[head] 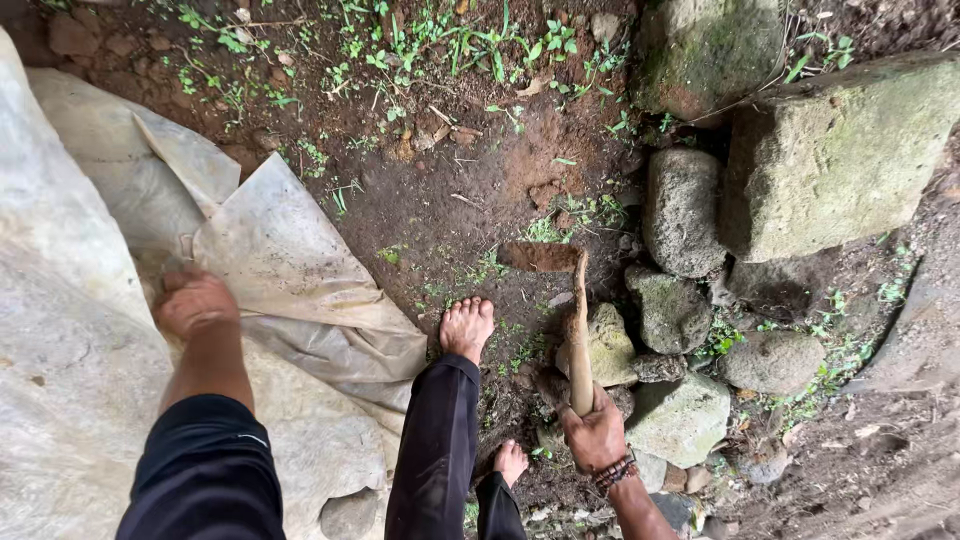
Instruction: The person clears rocks and debris from a dirt area using hands and a hoe, then sweeps a concrete surface with a broom. The person moves a tarp and uses tools to tidy the outdoor space.
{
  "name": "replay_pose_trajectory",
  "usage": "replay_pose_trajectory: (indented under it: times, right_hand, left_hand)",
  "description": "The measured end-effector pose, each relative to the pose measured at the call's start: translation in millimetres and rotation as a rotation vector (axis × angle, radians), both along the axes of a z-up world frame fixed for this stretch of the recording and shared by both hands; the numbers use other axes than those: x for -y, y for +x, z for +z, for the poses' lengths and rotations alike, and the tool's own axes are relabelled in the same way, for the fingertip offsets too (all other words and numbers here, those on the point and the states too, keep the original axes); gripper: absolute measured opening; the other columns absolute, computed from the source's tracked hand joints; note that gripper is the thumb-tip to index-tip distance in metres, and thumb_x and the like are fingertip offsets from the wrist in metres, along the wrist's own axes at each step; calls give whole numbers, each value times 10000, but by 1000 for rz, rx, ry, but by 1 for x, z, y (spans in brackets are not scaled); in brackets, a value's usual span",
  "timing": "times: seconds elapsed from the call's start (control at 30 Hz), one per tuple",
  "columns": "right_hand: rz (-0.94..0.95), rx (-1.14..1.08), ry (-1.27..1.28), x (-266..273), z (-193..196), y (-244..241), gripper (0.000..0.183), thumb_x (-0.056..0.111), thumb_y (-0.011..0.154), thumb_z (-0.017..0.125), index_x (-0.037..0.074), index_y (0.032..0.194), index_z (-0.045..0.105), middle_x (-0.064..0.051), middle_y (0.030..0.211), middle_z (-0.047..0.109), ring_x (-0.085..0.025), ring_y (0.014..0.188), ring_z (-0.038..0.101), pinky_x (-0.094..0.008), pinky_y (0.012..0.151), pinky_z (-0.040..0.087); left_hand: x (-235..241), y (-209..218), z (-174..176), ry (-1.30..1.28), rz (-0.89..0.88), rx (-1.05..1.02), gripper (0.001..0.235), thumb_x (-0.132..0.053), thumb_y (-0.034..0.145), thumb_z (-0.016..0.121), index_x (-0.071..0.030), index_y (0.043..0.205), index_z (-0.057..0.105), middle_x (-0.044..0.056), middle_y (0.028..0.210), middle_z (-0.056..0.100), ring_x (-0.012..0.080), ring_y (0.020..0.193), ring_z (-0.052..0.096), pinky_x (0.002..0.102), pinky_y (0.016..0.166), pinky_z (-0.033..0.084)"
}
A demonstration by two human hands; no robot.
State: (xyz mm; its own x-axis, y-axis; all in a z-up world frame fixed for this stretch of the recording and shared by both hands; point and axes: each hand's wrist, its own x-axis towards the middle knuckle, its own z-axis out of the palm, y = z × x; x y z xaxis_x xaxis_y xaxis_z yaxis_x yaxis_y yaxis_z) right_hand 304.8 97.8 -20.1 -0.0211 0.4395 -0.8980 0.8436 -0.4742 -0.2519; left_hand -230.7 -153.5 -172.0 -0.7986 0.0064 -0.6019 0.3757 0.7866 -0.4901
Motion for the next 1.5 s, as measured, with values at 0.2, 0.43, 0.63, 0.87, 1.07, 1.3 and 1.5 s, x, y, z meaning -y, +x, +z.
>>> replay_pose_trajectory:
  times: [0.2,0.43,0.63,0.87,1.07,1.3,1.5]
  right_hand:
    - [46,42,12,8,-4,1,308,45,851,655,32,1148,576,-56,682,651,-148,485,586,-281,400,514]
    - [-62,-169,64,18,-2,-4,491,10,786,637,45,1269,558,-60,736,699,-136,516,610,-286,427,521]
    - [-42,-82,-58,27,-35,16,397,22,814,687,4,1202,603,-110,770,704,-157,553,620,-307,490,533]
    - [-38,-50,12,34,-27,26,420,18,796,691,55,1198,577,-59,745,693,-144,531,616,-306,464,540]
    - [20,48,29,41,14,24,268,48,860,710,11,1104,606,-94,696,661,-159,507,582,-299,443,504]
    - [-131,-83,-11,35,33,-8,432,-12,809,666,-1,1235,595,-88,686,630,-162,481,541,-316,401,476]
    - [-3,87,-73,36,7,-38,620,156,854,724,22,1393,449,-108,579,649,-210,429,586,-352,388,518]
  left_hand:
    - [-17,65,-6,166,-1015,-29,650,-270,1039,610,-229,1636,355,76,1671,331,321,1484,317,608,1147,369]
    - [-78,106,29,243,422,86,1377,-597,694,847,-220,1641,-80,139,1696,-192,506,1541,-110,712,1182,48]
    - [-77,91,11,108,437,144,1635,-463,563,985,-244,1645,-221,123,1709,-255,483,1572,-85,642,1274,51]
    - [-95,101,-20,-27,362,96,1442,-508,721,894,-9,1616,-121,262,1685,-113,546,1543,-5,676,1214,107]
    - [-74,165,42,800,28,152,973,-312,787,748,30,1597,331,262,1605,359,432,1434,377,541,1210,328]
    - [-14,171,130,1219,-92,-622,976,-592,986,697,-10,1624,241,272,1570,296,356,1483,311,565,1259,306]
    - [-91,75,13,487,128,252,1235,-900,772,547,-239,1661,0,152,1718,-92,469,1549,-49,641,1241,50]
